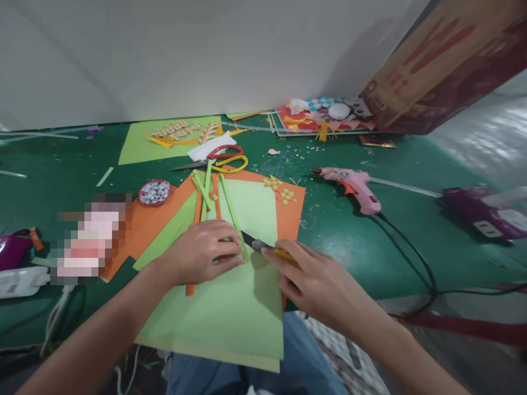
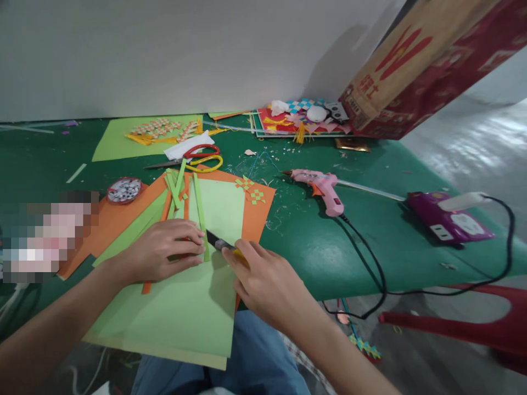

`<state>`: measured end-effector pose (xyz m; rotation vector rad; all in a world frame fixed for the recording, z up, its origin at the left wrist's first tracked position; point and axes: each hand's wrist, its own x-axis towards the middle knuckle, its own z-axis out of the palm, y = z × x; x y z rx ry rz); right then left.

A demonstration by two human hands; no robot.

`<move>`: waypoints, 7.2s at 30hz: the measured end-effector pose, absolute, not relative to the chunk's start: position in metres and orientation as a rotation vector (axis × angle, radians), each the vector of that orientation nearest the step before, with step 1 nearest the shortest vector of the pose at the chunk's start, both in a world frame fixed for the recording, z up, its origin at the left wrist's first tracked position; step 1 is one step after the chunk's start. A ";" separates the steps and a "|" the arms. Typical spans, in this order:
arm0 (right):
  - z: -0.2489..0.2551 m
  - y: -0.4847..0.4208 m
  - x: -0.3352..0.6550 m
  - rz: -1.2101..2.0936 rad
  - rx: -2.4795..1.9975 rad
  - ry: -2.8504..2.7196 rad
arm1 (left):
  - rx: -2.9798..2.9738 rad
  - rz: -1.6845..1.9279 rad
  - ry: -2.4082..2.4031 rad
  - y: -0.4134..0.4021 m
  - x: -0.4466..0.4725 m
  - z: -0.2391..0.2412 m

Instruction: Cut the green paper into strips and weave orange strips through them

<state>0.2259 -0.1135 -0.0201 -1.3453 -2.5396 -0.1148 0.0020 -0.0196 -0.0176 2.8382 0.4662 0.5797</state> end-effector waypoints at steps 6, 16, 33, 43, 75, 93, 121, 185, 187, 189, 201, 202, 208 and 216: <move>-0.019 -0.110 0.224 -0.194 -1.318 -2.545 | 2.842 0.603 0.454 -0.019 0.003 -0.017; -0.021 -0.104 0.224 -0.254 -1.322 -2.536 | 2.852 0.605 0.462 -0.020 0.003 -0.017; -0.021 -0.097 0.220 -0.228 -1.313 -2.519 | 2.796 0.748 0.812 -0.016 0.004 -0.022; -0.020 -0.098 0.219 -0.213 -1.313 -2.531 | 2.819 0.491 1.046 -0.016 0.006 -0.034; -0.013 -0.095 0.208 -0.116 -1.525 -2.497 | 2.702 0.323 1.104 -0.016 0.007 -0.028; -0.012 -0.096 0.211 -0.108 -1.485 -2.495 | 2.611 0.350 1.211 -0.017 0.007 -0.029; -0.015 -0.089 0.217 -0.131 -1.531 -2.468 | 2.618 0.256 1.192 -0.017 0.010 -0.026; -0.021 -0.094 0.215 -0.185 -1.456 -2.449 | 2.792 0.348 0.994 -0.013 0.006 -0.028; -0.021 -0.093 0.214 -0.181 -1.469 -2.448 | 2.798 0.354 0.989 -0.013 0.006 -0.028; -0.021 -0.093 0.212 -0.168 -1.485 -2.454 | 2.802 0.359 0.980 -0.013 0.007 -0.027; -0.018 -0.095 0.213 -0.079 -1.511 -2.445 | 2.775 0.325 0.983 -0.013 0.007 -0.026; -0.018 -0.095 0.213 -0.076 -1.508 -2.442 | 2.775 0.318 0.983 -0.013 0.007 -0.026; -0.019 -0.091 0.212 -0.137 -1.522 -2.439 | 2.785 0.330 0.976 -0.013 0.007 -0.027; -0.018 -0.082 0.212 -0.111 -1.549 -2.446 | 2.808 0.369 0.974 -0.013 0.007 -0.029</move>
